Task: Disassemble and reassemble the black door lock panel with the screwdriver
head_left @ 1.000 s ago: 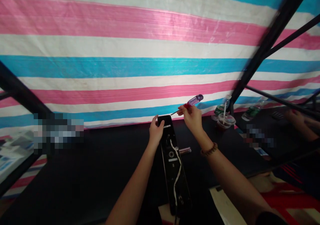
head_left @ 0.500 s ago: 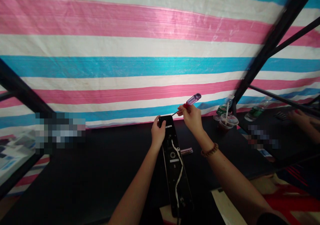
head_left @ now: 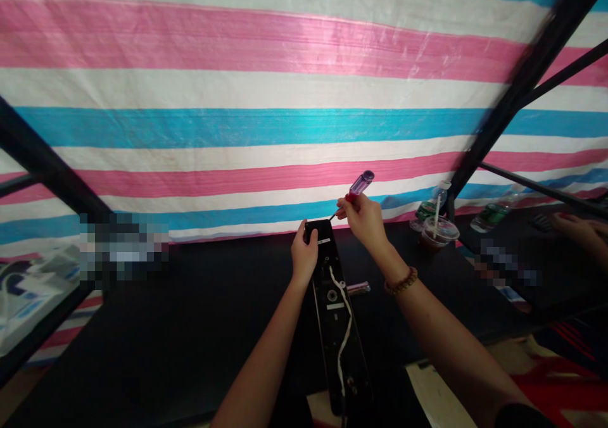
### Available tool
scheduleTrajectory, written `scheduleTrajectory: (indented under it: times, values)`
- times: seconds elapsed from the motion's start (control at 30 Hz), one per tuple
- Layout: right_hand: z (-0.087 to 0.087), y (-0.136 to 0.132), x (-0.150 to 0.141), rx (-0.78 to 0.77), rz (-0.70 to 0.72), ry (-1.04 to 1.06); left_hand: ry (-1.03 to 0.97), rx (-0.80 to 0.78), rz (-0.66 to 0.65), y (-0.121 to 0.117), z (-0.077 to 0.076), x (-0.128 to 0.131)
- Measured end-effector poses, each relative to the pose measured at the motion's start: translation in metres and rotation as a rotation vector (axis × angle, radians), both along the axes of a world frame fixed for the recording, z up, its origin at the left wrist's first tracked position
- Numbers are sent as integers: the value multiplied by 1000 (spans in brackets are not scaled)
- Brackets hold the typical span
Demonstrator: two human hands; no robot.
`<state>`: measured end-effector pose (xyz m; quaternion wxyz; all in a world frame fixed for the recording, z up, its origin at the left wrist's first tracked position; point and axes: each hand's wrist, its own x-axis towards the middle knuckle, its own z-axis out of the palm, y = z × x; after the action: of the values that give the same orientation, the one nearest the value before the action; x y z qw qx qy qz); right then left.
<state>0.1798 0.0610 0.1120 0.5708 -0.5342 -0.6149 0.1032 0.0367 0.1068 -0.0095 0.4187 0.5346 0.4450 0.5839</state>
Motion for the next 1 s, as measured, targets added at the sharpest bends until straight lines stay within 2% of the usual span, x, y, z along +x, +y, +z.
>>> scheduleTrajectory:
  times: [0.4, 0.63, 0.87, 1.0]
  values:
    - [6, 4, -4, -24, -23, -69, 51, 15, 23, -8, 4, 2]
    - [6, 11, -4, -126, 137, 56, 71, 13, 21, -10, 2, 1]
    - [4, 10, -12, -83, 17, 104, 72, 22, 9, -12, 3, 1]
    - [-1, 12, -11, -79, 86, 105, 80, 25, 11, -12, 4, 0]
